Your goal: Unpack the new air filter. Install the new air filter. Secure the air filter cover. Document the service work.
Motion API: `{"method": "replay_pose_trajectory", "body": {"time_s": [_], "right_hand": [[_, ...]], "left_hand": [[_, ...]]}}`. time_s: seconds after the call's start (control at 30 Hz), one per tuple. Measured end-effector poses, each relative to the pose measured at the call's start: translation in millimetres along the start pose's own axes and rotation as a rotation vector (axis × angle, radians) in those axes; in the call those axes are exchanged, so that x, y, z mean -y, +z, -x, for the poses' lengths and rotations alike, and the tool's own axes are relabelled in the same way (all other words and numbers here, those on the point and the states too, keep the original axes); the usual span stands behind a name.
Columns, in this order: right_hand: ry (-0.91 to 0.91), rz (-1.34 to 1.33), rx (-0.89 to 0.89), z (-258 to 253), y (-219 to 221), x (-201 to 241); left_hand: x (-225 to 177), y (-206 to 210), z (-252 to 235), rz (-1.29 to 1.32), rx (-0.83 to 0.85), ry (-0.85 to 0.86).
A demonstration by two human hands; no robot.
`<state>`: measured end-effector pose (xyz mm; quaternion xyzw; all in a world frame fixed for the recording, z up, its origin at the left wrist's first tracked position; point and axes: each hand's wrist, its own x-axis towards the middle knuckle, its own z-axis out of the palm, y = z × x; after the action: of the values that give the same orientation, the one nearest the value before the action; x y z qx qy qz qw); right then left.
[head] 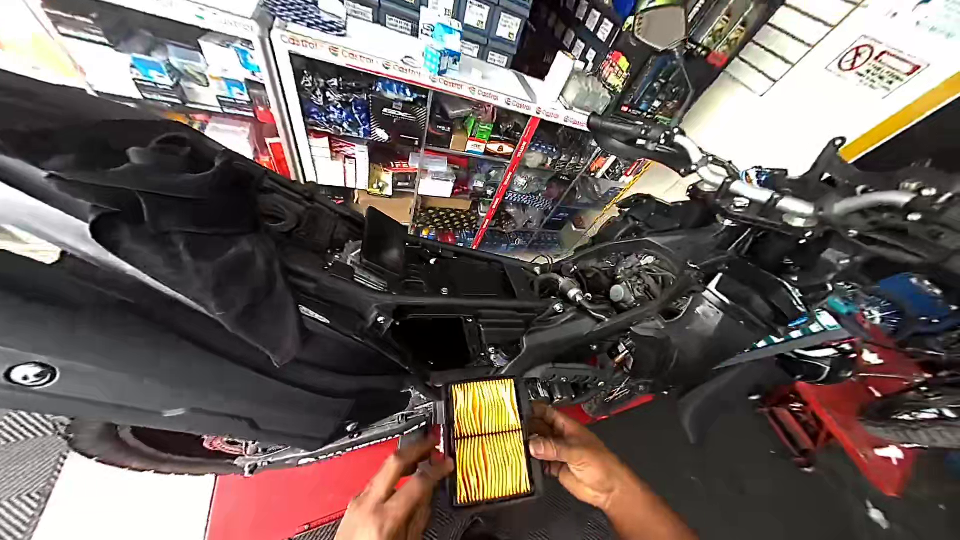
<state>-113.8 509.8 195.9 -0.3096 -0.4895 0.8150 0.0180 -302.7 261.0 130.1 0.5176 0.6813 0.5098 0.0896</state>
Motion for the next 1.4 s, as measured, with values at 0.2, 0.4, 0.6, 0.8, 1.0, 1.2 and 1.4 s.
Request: {"method": "replay_pose_trajectory", "body": {"time_s": [0.2,0.4,0.6,0.8,1.0,1.2,1.4], "right_hand": [[-0.175,0.419,-0.386,-22.8,47.2,-23.6],[-0.186,1.108,-0.302,-74.9,36.5,-77.3],[-0.191,1.480,-0.165,-111.6,-23.3,-119.5],[0.128,1.840,0.004,-101.6,-73.4,-140.6],[-0.133,1.799,-0.252,-103.5,-80.6,-181.5],[-0.158,1.772,-0.176,-119.6,-83.8,-157.0],[-0.438,1.705,-0.041,-75.4,-93.7,-124.5]], "left_hand": [[20.8,13.8,1.5,0.813,-0.046,-0.876],[32.2,85.8,-32.7,1.279,0.093,-1.189],[67.0,161.5,-57.0,1.239,0.017,-1.121],[68.7,182.5,46.5,0.943,0.598,-0.842],[124.7,172.2,147.5,0.704,0.573,-1.336],[127.9,169.0,100.3,0.605,0.492,-1.283],[71.5,165.9,38.6,0.824,0.345,-1.472]]}}
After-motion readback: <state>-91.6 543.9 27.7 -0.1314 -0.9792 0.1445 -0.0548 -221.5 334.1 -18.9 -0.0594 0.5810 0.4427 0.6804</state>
